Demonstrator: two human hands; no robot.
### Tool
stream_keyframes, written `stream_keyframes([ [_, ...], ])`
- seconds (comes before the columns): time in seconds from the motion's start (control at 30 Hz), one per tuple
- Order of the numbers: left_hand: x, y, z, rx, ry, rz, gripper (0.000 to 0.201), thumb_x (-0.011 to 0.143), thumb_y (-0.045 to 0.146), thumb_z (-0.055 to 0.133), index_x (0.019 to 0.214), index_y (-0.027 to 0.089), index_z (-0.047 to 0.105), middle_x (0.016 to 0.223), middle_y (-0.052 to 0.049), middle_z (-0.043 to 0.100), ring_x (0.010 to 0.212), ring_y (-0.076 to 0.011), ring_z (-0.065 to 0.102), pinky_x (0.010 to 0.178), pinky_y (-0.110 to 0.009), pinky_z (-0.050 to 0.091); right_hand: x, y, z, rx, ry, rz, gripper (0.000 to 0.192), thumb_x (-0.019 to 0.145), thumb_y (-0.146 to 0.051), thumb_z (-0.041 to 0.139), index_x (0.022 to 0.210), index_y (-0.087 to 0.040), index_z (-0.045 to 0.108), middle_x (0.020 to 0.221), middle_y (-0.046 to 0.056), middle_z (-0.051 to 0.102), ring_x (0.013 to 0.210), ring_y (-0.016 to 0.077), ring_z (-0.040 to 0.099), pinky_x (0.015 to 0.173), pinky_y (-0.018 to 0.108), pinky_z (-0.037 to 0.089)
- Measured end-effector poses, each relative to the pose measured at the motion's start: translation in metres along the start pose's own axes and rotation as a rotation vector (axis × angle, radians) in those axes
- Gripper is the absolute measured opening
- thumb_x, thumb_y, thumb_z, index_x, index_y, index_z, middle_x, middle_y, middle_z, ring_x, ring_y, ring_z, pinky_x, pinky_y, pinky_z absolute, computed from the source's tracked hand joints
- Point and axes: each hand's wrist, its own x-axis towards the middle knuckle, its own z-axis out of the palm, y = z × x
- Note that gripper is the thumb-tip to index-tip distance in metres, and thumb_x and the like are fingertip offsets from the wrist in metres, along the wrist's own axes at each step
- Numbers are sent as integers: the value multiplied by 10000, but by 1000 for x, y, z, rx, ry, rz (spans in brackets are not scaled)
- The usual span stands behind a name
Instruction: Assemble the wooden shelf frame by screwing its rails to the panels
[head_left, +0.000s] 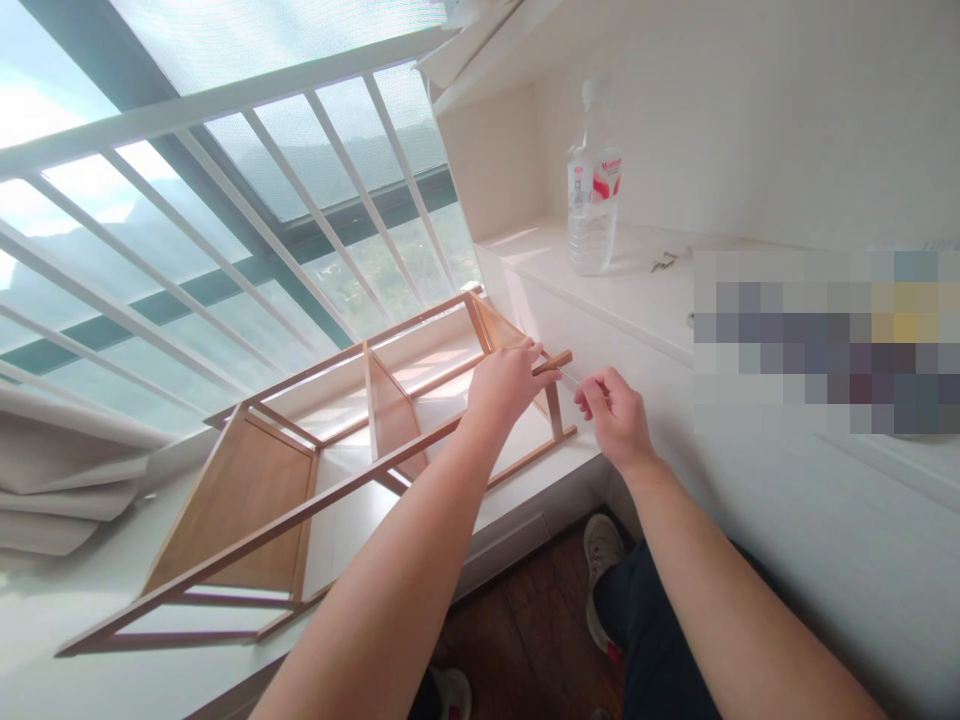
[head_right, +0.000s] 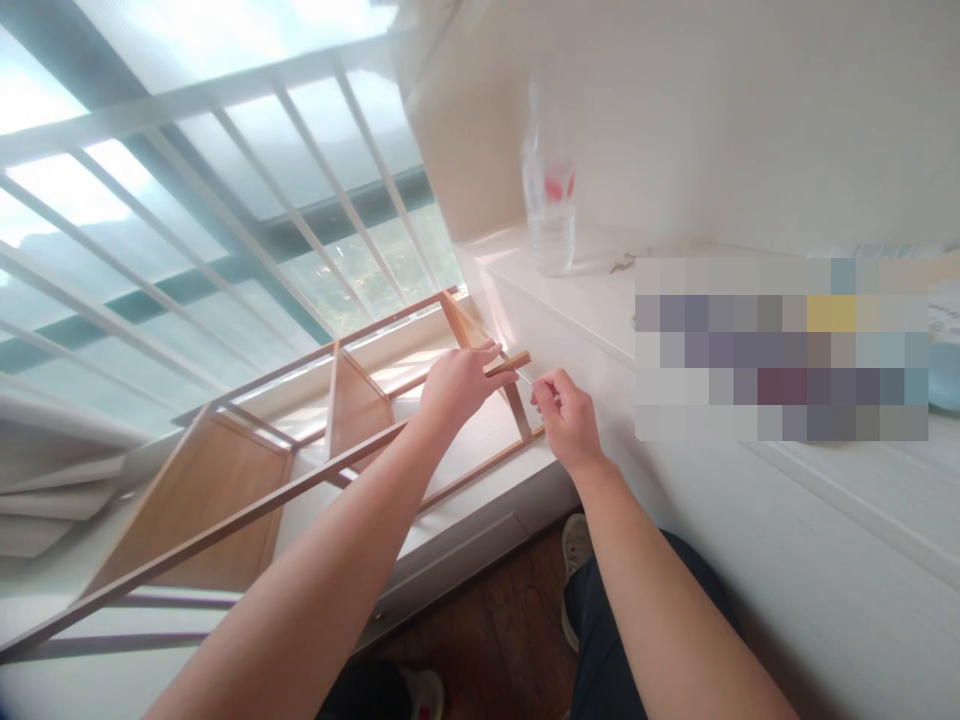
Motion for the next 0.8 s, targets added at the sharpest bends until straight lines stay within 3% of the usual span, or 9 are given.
stream_keyframes([
  [0.2, 1, -1, 1, 21, -10, 10, 472, 927, 587, 657, 1281, 279, 711, 1325, -48, 731, 1073, -297, 720, 880, -363, 547, 1, -13, 12, 605, 5, 305, 399, 880, -517, 734, 694, -219, 544, 618, -12, 609, 513, 125, 534, 441, 246, 452],
  [0.37, 0, -1, 2, 14, -1, 13, 443, 935, 575, 655, 1268, 288, 714, 1322, -44, 732, 1094, -279, 715, 886, -340, 535, 2, -24, 14, 1023, -112, 594, 387, 788, -442, 817, 668, -213, 530, 601, -33, 549, 506, 105, 505, 408, 215, 416],
  [0.53, -1, 1, 0, 9, -3, -2, 437, 930, 575, 661, 1252, 286, 721, 1315, -44, 735, 1067, -279, 719, 874, -348, 536, 1, -23, 11, 1148, -173, 641, 340, 791, -385, 827, 691, -203, 558, 615, -39, 525, 525, 95, 482, 415, 196, 398],
  [0.8, -1, 2, -1, 4, -9, 6, 452, 942, 562, 650, 1286, 274, 710, 1361, -47, 713, 1104, -280, 710, 897, -352, 540, -1, -21, 11, 1053, -162, 606, 321, 843, -415, 764, 706, -206, 562, 633, -22, 567, 523, 110, 497, 434, 218, 392],
])
